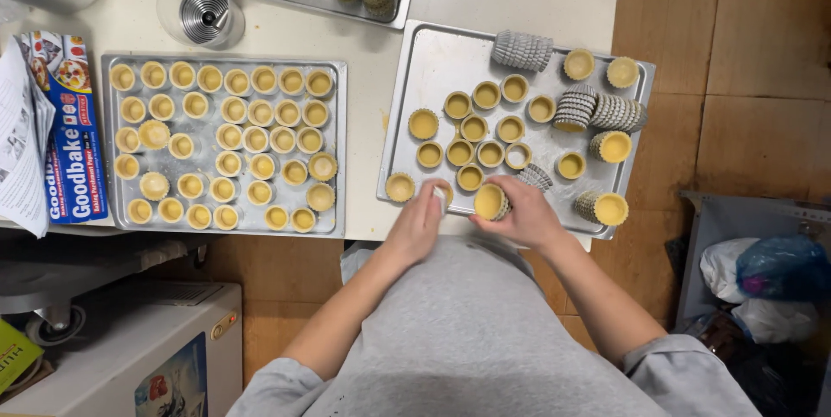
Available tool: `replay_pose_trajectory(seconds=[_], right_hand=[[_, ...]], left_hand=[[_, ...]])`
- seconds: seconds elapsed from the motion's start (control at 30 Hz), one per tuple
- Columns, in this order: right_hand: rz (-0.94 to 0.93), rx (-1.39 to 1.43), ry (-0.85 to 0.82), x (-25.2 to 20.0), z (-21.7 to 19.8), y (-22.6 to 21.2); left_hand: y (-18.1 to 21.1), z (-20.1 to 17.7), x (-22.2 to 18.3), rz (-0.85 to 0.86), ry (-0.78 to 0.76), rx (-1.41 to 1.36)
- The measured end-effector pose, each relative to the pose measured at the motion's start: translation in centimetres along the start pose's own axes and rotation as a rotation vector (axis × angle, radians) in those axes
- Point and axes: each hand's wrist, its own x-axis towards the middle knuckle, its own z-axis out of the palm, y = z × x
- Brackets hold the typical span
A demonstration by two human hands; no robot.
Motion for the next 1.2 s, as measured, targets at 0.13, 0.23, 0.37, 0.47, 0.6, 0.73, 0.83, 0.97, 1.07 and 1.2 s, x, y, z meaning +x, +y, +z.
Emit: replay_pose_trajectory(seconds=[0.13, 0.23, 0.37, 0.47, 0.6, 0.73, 0.83, 0.97, 1.07, 1.2], right_hand=[[0.061, 0.004, 0.0, 1.1, -0.4, -0.7], [0.074, 0.037, 0.015, 0.9, 0.2, -0.6], [0.03, 0.062, 0.049, 0.3, 0.6, -0.3], [0.062, 0.093, 0.037, -0.4, 0.6, 0.1], [0.088, 0.094, 0.033, -0.8, 0.7, 0.4], [0.1, 0.105, 0.034, -0.7, 0.7, -0.3], [0.144, 0.128, 0.026, -0.2, 0.6, -0.6], [0.154, 0.139, 0.048, 0.1, 0.5, -1.0], [0.252, 0.175, 0.053, 0.4, 0.0, -1.4], [0.302, 0.195, -0.017, 0.9, -0.5, -1.9]], left_hand=[[-4.6, -1.1, 3.1, 0.253, 0.2, 0.065], [-5.2, -3.0, 5.1, 0.126, 0.313, 0.373], [-6.0, -4.1, 7.3, 0.057, 0.246, 0.699], [-6.4, -4.4, 8.7, 0.068, 0.177, 0.843], [-6.0, -5.9, 11.8, 0.106, 0.201, 0.912], [-4.7, -7.0, 15.4, 0.186, 0.277, 0.905], [-4.3, -6.6, 18.0, 0.247, 0.285, 0.814], [-5.0, -5.7, 18.7, 0.275, 0.256, 0.63], [-4.4, -4.8, 16.1, 0.333, 0.317, 0.571], [1.9, -2.8, 8.3, 0.061, 0.061, 0.181]])
